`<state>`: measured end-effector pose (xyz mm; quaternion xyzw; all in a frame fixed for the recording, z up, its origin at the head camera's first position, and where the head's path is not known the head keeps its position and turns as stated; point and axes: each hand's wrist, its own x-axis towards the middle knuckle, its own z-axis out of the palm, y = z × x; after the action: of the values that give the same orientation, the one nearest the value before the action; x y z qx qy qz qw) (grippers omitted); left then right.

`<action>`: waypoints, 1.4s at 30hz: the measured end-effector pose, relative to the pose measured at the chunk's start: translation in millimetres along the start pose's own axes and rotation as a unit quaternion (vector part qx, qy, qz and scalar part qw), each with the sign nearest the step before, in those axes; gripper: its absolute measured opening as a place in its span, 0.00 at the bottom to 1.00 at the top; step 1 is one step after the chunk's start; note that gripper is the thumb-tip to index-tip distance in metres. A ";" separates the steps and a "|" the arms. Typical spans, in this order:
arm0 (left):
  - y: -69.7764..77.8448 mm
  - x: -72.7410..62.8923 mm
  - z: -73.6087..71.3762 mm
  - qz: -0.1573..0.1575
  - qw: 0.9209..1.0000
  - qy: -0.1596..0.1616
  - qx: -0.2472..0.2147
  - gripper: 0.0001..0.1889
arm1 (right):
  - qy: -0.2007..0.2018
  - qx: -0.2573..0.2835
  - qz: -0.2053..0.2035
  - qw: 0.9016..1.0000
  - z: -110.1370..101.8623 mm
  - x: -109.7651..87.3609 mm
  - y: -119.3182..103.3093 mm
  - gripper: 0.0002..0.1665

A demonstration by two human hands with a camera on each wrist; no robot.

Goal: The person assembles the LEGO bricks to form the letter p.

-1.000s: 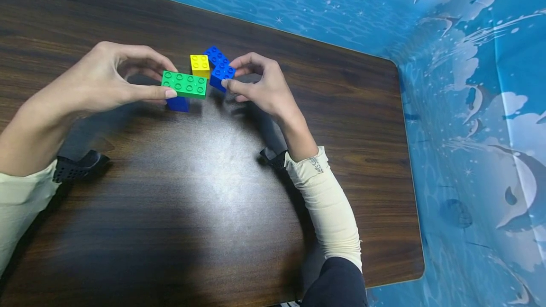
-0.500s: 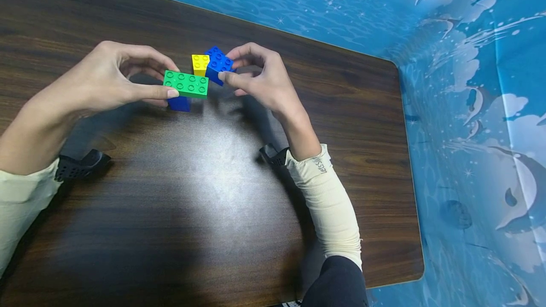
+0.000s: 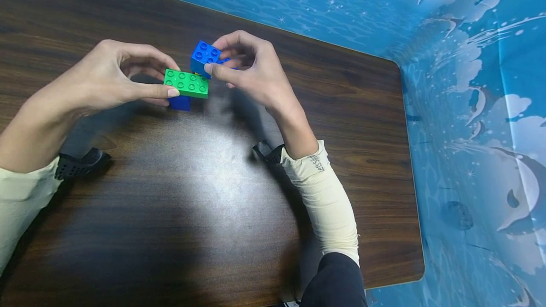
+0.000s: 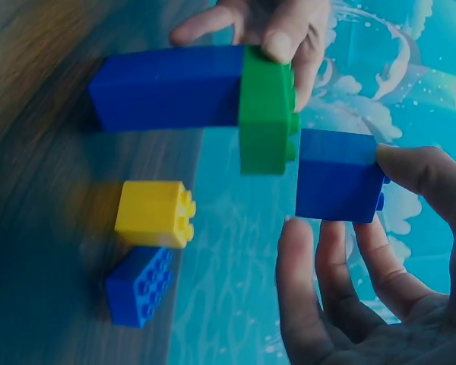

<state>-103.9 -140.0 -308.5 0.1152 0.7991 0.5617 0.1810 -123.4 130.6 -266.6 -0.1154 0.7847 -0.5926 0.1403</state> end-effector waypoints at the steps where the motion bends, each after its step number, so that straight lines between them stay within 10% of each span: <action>1: 0.0 0.0 -0.4 0.002 1.000 0.000 0.002 0.20 | -0.002 -0.003 -0.007 1.000 1.5 -0.1 -1.8 0.15; 14: -6.6 1.0 -3.1 0.019 0.997 0.004 0.080 0.26 | -0.046 -0.054 -0.059 0.996 20.8 2.0 -8.0 0.17; 42: -6.6 3.2 0.3 -0.010 0.996 0.023 0.083 0.22 | -0.090 -0.076 -0.097 0.988 26.2 16.9 1.6 0.17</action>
<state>-106.5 -140.8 -315.4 0.1089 0.8480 0.4939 0.1582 -129.9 101.7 -276.3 -0.2538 0.7970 -0.5290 0.1432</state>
